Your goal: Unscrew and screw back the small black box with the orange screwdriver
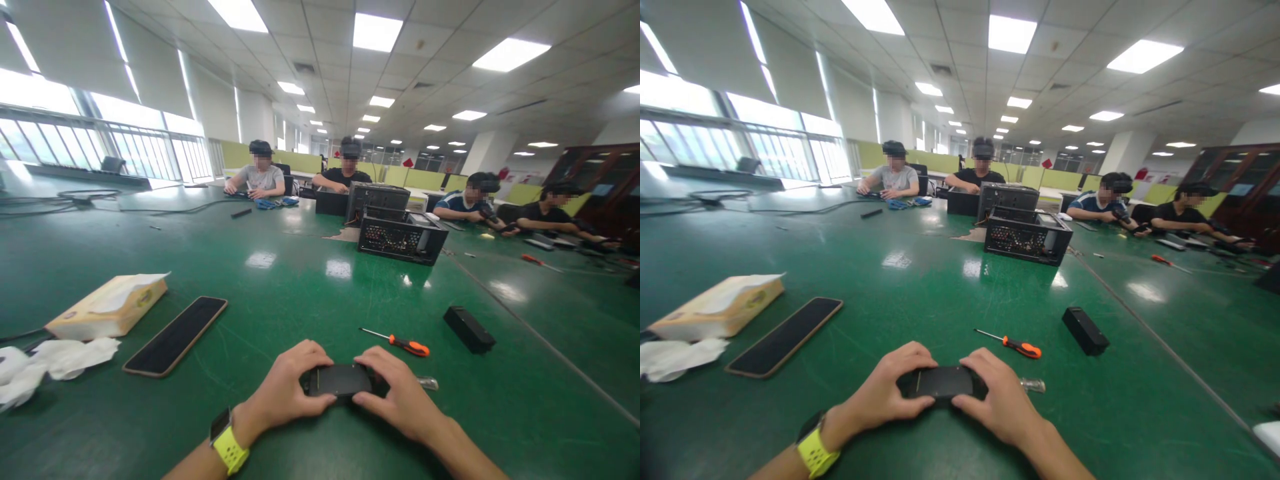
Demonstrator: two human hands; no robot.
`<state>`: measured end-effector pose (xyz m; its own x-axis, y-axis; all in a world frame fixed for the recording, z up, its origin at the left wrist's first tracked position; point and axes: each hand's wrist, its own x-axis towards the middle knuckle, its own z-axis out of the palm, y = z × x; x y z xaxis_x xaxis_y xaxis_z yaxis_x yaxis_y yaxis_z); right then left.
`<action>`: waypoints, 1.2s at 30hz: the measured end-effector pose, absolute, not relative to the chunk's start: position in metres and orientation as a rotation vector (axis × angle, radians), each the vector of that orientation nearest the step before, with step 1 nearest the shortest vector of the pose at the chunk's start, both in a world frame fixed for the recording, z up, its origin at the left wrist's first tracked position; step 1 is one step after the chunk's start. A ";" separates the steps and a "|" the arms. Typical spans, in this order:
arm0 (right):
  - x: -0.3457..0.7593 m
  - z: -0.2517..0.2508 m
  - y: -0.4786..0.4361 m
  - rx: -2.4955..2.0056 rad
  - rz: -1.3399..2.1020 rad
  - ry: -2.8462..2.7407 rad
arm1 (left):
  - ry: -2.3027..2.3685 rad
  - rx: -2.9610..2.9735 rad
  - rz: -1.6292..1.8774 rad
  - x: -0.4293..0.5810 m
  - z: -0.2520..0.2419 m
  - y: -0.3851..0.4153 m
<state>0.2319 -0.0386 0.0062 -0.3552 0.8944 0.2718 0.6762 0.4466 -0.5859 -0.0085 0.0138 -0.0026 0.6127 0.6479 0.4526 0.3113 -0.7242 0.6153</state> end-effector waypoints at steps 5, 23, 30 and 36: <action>0.244 0.013 -0.036 -1.310 0.473 -1.965 | 0.752 2.335 1.049 -0.011 -0.003 0.014; 0.382 0.001 -0.008 -2.478 0.027 -1.194 | 0.911 2.287 1.080 -0.013 -0.007 0.020; 0.373 -0.009 -0.010 -2.056 0.480 -1.143 | 0.922 2.302 1.070 -0.013 -0.009 0.019; 0.377 -0.020 -0.010 -1.674 0.494 -1.291 | 0.926 2.309 1.091 -0.013 -0.009 0.020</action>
